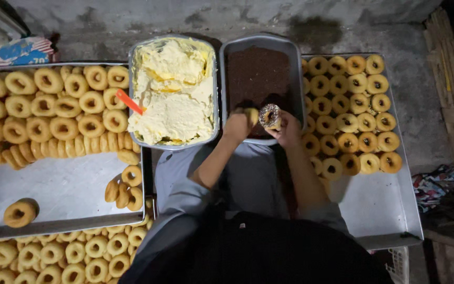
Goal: The person repeatedly picks donuts from a tray, splits them open, fills the center with a creamy substance from a container, and places the filled donuts into a tray of dark crumbs. The process is repeated continuously throughout the clip.
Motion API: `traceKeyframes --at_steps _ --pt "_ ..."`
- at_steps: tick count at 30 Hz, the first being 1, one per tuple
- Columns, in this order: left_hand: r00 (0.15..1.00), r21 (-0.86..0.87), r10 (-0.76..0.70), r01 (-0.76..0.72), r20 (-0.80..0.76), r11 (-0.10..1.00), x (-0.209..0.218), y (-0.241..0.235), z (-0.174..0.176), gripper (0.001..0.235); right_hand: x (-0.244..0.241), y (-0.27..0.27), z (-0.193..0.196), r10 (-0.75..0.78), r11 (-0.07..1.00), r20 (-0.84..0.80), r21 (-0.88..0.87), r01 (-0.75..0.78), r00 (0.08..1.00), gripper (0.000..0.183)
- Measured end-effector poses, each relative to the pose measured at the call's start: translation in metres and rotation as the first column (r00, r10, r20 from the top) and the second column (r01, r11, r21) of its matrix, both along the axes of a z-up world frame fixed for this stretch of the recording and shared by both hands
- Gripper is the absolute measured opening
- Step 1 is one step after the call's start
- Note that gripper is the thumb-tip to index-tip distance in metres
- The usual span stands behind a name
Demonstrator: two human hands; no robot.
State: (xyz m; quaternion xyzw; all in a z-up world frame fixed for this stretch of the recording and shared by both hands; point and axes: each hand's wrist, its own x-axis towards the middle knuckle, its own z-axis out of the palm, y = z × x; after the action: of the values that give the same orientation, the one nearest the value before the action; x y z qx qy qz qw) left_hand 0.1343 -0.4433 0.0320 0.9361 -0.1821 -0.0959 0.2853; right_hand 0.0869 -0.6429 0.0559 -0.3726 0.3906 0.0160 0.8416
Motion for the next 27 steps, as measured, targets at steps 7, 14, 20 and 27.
traceKeyframes --at_steps 7,14,20,27 --pt "0.549 -0.565 -0.227 -0.825 -0.804 0.005 -0.011 -0.003 0.002 0.032 -0.019 0.049 0.054 0.535 0.116 0.268 -0.963 0.245 0.801 0.029" --pt "0.537 -0.582 -0.344 -0.812 -0.771 0.038 -0.01 -0.006 0.024 0.034 -0.015 0.077 0.103 0.463 0.501 0.353 -0.861 0.089 0.813 0.042" --pt "0.672 -0.479 0.083 -0.602 -0.736 0.639 -0.022 -0.004 0.064 0.036 -0.053 -0.01 0.009 -0.03 0.986 0.473 0.156 -0.051 0.88 0.045" --pt "0.839 -0.833 0.529 -0.381 -0.13 0.401 -0.079 0.123 0.031 0.035 -0.266 -0.132 -0.01 -0.195 0.929 0.548 -0.162 0.332 0.813 0.028"
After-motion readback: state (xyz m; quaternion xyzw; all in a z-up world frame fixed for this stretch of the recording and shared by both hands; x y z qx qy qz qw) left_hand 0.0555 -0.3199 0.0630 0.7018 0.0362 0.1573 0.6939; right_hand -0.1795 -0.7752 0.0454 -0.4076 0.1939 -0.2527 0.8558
